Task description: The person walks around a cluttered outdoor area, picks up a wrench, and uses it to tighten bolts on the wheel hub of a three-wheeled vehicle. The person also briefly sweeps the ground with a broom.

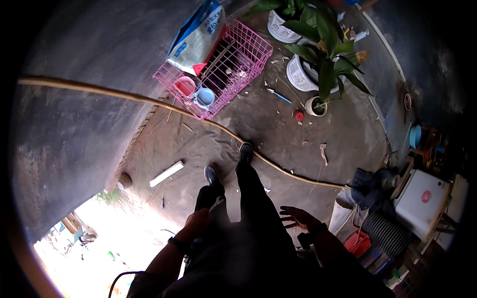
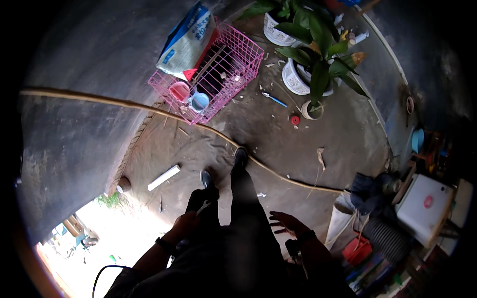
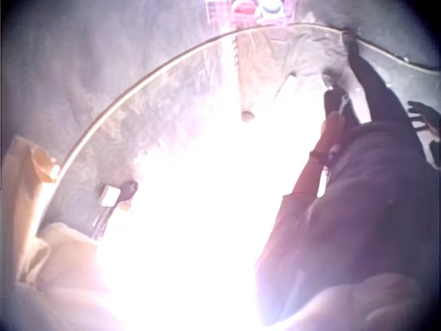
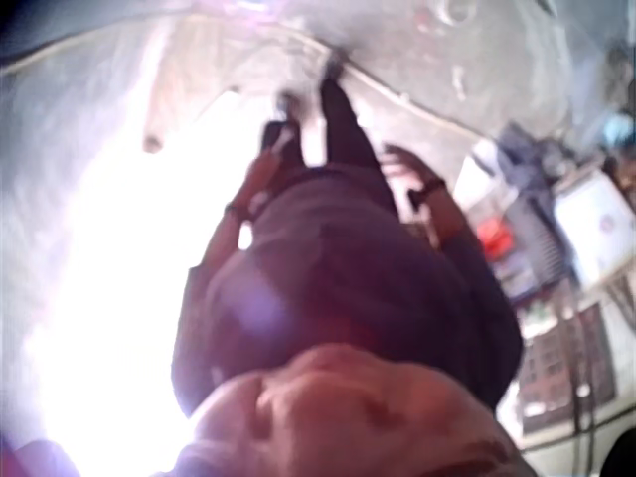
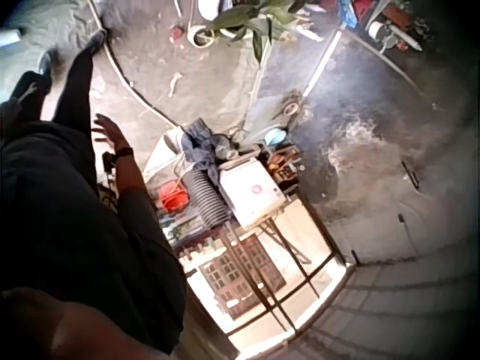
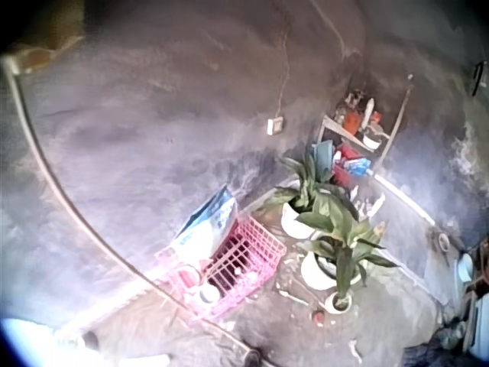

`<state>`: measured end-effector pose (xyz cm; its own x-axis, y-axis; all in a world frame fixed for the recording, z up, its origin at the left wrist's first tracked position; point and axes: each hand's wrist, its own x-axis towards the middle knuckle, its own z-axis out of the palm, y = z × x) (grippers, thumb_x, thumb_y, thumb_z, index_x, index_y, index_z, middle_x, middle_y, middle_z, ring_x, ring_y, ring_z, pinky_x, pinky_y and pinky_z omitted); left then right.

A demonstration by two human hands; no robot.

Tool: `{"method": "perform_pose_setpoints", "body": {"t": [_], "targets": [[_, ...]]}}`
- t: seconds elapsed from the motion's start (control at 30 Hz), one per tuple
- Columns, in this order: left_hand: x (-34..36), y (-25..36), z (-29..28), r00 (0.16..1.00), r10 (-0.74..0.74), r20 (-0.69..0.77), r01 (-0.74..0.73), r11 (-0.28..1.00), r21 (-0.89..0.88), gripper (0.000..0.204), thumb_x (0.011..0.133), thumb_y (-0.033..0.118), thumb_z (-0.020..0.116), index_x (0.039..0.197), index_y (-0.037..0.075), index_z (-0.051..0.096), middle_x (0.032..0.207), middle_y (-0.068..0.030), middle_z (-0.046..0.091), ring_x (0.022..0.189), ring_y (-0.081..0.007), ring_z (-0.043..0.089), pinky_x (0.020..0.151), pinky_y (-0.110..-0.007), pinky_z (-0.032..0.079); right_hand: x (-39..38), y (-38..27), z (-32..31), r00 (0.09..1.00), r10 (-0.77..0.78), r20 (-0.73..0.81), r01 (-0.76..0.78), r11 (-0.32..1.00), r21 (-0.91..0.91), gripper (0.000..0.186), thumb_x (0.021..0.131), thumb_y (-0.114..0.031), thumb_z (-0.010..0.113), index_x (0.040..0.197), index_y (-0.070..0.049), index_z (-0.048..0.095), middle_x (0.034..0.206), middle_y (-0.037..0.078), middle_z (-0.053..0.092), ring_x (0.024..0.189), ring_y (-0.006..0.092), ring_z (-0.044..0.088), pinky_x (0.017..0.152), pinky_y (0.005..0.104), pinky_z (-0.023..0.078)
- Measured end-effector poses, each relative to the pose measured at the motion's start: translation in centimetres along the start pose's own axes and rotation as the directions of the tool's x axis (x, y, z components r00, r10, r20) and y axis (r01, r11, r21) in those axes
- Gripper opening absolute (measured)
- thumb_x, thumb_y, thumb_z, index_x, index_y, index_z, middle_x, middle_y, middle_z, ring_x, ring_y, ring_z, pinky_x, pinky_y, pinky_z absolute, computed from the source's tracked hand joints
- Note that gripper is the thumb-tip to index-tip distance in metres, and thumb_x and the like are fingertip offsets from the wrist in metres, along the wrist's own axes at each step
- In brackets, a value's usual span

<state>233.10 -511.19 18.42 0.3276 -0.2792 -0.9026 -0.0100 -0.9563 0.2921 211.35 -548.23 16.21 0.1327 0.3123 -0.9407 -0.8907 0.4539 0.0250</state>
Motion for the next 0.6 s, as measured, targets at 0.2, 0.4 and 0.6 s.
{"method": "perform_pose_setpoints", "body": {"t": [0.2,0.4,0.6], "targets": [[-3.5,-5.9,4.4,0.990,0.130,-0.063,-0.127,0.991,0.044,0.036,0.092,0.038,0.051,0.096,0.004,0.060,0.093,-0.0241,0.067,0.094,-0.0444,0.064,0.081,-0.052,0.050,-1.5,1.1,1.5,0.994,-0.100,0.043,0.106,0.982,-0.159,0.063,0.100,-0.046,0.049,0.150,-0.011,0.037,0.145,0.012,0.046,0.129,0.0279,0.047,0.105,0.0489,0.041],[-8.8,-14.1,11.6,0.973,0.110,-0.202,-0.116,0.993,-0.021,0.035,0.092,0.036,0.053,0.095,0.002,0.063,0.093,-0.0247,0.068,0.094,-0.0442,0.065,0.080,-0.051,0.052,-2.4,3.5,5.7,0.989,-0.135,0.052,0.144,0.936,-0.320,0.054,0.101,-0.042,0.049,0.147,-0.014,0.043,0.141,0.008,0.049,0.125,0.0233,0.050,0.101,0.0448,0.043],[-18.2,-20.7,20.2,0.913,-0.198,-0.357,0.029,0.904,-0.426,0.035,0.090,0.030,0.057,0.113,0.004,0.060,0.096,-0.0287,0.067,0.097,-0.0452,0.064,0.083,-0.050,0.052,-2.2,6.7,9.7,0.980,-0.195,0.033,0.173,0.765,-0.621,0.048,0.101,-0.042,0.052,0.141,-0.015,0.052,0.134,0.002,0.055,0.116,0.0175,0.056,0.091,0.0383,0.050]]}}
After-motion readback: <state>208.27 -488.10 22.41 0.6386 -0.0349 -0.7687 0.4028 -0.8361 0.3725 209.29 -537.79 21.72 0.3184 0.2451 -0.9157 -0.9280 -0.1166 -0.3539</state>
